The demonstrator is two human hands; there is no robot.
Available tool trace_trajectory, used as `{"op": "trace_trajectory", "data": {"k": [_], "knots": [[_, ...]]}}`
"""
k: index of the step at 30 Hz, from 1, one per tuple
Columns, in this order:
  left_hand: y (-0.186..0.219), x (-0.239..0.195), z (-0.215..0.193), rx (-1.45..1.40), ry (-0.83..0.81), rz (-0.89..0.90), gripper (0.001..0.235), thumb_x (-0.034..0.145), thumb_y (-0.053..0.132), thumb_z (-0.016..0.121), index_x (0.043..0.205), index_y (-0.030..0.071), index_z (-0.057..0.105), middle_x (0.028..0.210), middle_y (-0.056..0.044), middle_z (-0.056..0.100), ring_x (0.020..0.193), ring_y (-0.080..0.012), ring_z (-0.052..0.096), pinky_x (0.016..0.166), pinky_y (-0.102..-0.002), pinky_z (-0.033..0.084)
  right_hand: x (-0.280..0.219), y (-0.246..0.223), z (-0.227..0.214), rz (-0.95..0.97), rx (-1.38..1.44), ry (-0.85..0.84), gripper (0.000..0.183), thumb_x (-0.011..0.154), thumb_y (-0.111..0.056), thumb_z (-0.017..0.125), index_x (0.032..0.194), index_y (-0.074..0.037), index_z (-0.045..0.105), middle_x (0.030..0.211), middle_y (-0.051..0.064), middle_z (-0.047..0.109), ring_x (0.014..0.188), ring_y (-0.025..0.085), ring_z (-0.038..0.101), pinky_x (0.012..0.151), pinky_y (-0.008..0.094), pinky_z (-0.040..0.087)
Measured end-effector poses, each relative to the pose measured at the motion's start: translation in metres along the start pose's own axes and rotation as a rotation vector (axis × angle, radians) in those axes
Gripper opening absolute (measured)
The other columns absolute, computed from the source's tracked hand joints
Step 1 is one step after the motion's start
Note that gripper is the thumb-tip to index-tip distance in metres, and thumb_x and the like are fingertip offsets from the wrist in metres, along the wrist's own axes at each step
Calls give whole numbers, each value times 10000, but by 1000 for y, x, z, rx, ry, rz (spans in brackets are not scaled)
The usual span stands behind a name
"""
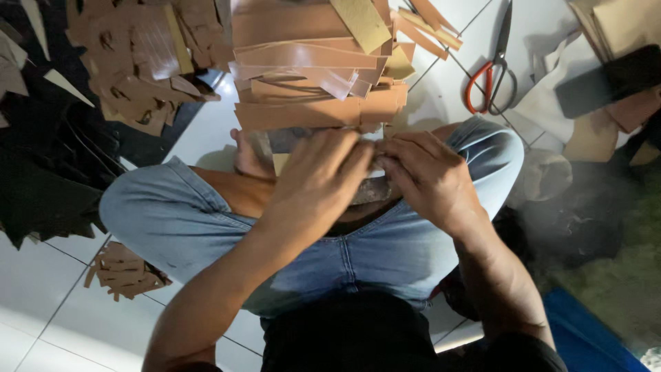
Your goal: The person sits cross-legged on the floor and repeatedly rubs the edges of small tan leather pieces against a white sanding block. The person handles the pieces one at a time, rubbing them on the block and then placing them into a growing pile.
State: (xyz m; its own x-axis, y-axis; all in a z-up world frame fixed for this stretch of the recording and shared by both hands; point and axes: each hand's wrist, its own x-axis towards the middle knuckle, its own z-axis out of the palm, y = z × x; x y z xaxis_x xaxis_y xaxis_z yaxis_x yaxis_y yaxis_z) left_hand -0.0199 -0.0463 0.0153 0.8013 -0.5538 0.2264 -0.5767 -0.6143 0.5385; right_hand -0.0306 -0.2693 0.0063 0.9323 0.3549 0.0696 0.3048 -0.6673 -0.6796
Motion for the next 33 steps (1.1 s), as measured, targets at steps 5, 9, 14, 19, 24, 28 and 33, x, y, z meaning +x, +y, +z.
{"op": "trace_trajectory", "data": {"k": [5,9,14,19,24,28,33], "knots": [[-10,-19,18,-52,28,-73,341,982,277,738,1240,60,683,1206,-56,565,1098,-252,578,903,-431,456,5,-3,-6,-49,-24,-28,246,923,-84,797,1157,-58,723,1127,109,720,1000,282,720,849,365,586],[-12,-13,16,-100,17,-105,319,964,281,738,1209,83,685,1201,-66,557,1096,-270,568,900,-439,448,11,-5,-10,-57,-47,-49,267,914,-58,776,1176,-55,724,1099,108,717,977,293,705,834,376,571],[-10,-10,18,-108,-10,-94,343,978,275,731,1241,62,674,1227,-77,556,1101,-265,561,879,-439,442,8,-10,-14,-18,-39,-80,281,944,-45,744,1223,-31,713,1131,138,707,994,300,709,842,367,578],[-10,-7,18,-125,10,-77,330,971,279,732,1225,76,674,1237,-74,550,1134,-269,563,899,-435,447,10,-10,-18,32,-18,-98,263,937,-57,748,1197,-35,717,1124,116,724,999,283,717,848,355,586],[-13,-8,14,-123,-20,-87,326,966,291,743,1211,82,691,1225,-66,554,1104,-250,562,872,-423,447,10,-3,-17,-19,9,-119,246,933,-58,760,1177,-42,728,1113,102,727,975,256,731,819,334,598],[-15,-10,16,-130,-19,-94,320,957,290,749,1196,81,705,1217,-66,555,1103,-252,561,872,-425,446,10,3,-16,-29,36,-140,239,923,-42,765,1161,-51,740,1097,88,728,954,234,735,797,324,601],[-17,-17,19,-103,31,-22,291,973,262,749,1207,92,720,1232,-2,597,1137,-222,565,942,-410,459,9,7,-15,-153,7,-104,298,879,21,751,1165,-59,730,1122,87,722,1034,253,734,863,339,610]]}}
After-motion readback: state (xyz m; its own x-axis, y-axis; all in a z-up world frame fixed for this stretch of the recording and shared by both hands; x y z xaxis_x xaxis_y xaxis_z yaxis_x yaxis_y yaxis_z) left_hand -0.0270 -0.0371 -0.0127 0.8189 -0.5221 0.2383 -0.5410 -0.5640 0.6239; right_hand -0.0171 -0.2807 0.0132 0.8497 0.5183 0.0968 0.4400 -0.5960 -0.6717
